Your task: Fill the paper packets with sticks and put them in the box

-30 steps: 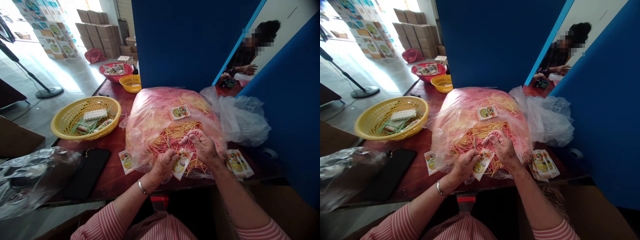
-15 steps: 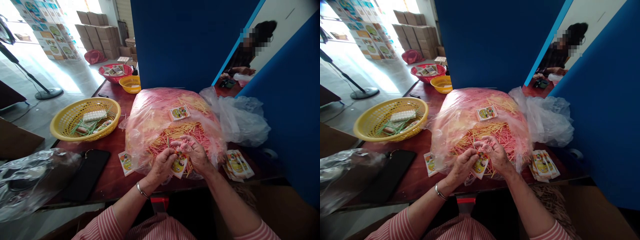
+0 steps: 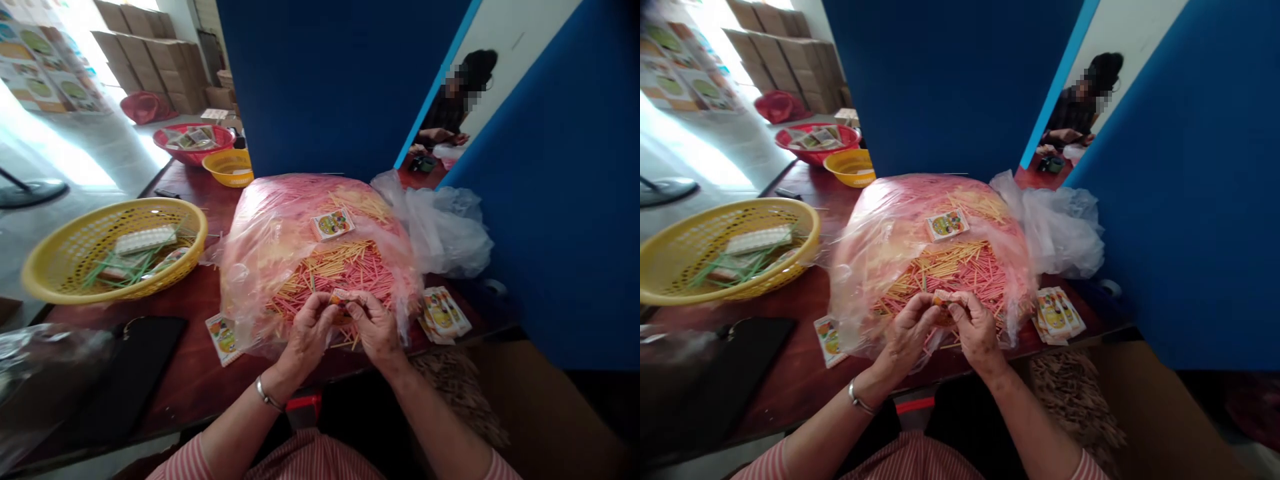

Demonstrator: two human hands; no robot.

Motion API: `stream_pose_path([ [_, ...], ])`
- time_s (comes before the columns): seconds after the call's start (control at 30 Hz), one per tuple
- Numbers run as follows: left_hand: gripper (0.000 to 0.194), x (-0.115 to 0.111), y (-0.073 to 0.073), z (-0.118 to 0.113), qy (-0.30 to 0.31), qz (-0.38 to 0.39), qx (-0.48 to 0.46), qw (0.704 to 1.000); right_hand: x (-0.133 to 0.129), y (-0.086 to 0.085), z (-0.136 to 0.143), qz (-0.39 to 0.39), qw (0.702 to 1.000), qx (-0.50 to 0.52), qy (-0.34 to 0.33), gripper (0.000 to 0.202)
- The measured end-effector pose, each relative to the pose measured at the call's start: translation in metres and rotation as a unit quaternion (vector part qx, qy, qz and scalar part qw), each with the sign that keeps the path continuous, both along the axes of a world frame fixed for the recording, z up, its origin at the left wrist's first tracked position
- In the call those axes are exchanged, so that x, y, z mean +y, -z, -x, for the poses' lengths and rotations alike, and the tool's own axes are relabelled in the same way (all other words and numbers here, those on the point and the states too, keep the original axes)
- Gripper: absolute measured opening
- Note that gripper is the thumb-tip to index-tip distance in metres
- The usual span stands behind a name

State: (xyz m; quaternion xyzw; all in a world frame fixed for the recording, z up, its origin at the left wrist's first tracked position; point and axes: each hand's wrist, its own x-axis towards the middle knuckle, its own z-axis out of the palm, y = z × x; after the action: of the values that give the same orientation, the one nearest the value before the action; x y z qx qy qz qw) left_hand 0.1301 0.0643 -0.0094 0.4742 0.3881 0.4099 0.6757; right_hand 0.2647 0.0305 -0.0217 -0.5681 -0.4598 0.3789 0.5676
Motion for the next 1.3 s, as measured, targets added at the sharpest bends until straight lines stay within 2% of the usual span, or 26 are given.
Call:
stream_pose_path([
  [0.1, 0.017, -0.004, -0.004, 0.005, -0.003, -0.038, 0.056, 0.998, -0.010, -0.006, -0.035, -0.005, 0.992, -0.032, 0.123, 0.023],
  [0.2, 0.018, -0.006, -0.007, 0.024, -0.025, -0.051, 0.074, 0.996, -0.023, -0.007, -0.101, 0.006, 0.968, -0.103, 0.230, 0.028],
  [0.27, 0.021, -0.006, -0.006, 0.045, -0.060, -0.064, 0.100, 0.991, -0.032, 0.000, -0.148, 0.053, 0.944, -0.169, 0.278, 0.031],
  [0.33, 0.026, -0.003, -0.004, 0.071, -0.111, -0.076, 0.152, 0.979, -0.037, 0.010, -0.185, 0.118, 0.925, -0.241, 0.269, 0.031],
  [0.4, 0.031, 0.000, 0.000, 0.100, -0.167, -0.084, 0.225, 0.956, -0.036, 0.019, -0.203, 0.133, 0.891, -0.360, 0.242, 0.031],
  [0.5, 0.028, 0.007, 0.005, 0.137, -0.215, -0.104, 0.372, 0.897, -0.024, 0.019, -0.189, 0.018, 0.818, -0.534, 0.211, 0.032],
  [0.53, 0.025, 0.009, 0.007, 0.146, -0.208, -0.108, 0.426, 0.874, -0.017, 0.015, -0.177, -0.030, 0.806, -0.562, 0.184, 0.031],
  [0.6, 0.020, 0.012, 0.011, 0.159, -0.165, -0.101, 0.530, 0.826, -0.001, 0.007, -0.150, -0.098, 0.804, -0.580, 0.086, 0.028],
  [0.67, 0.020, 0.015, 0.015, 0.165, -0.113, -0.082, 0.608, 0.782, 0.015, 0.002, -0.128, -0.115, 0.792, -0.599, -0.033, 0.025],
  [0.73, 0.023, 0.016, 0.020, 0.166, -0.084, -0.062, 0.656, 0.748, 0.028, 0.003, -0.118, -0.093, 0.756, -0.636, -0.125, 0.023],
  [0.77, 0.025, 0.016, 0.022, 0.165, -0.077, -0.054, 0.668, 0.738, 0.032, 0.004, -0.116, -0.076, 0.732, -0.660, -0.151, 0.022],
  [0.87, 0.038, 0.017, 0.028, 0.163, -0.076, -0.038, 0.678, 0.730, 0.035, 0.008, -0.117, -0.036, 0.673, -0.721, -0.161, 0.021],
  [0.97, 0.044, 0.020, 0.032, 0.162, -0.086, -0.035, 0.675, 0.732, 0.031, 0.007, -0.113, -0.030, 0.643, -0.752, -0.144, 0.020],
  [1.1, 0.034, 0.026, 0.036, 0.167, -0.092, -0.017, 0.665, 0.741, 0.029, 0.008, -0.105, -0.035, 0.620, -0.770, -0.146, 0.021],
  [1.3, 0.028, 0.029, 0.044, 0.178, -0.110, -0.014, 0.602, 0.791, 0.032, 0.018, -0.104, -0.029, 0.616, -0.775, -0.135, 0.020],
])
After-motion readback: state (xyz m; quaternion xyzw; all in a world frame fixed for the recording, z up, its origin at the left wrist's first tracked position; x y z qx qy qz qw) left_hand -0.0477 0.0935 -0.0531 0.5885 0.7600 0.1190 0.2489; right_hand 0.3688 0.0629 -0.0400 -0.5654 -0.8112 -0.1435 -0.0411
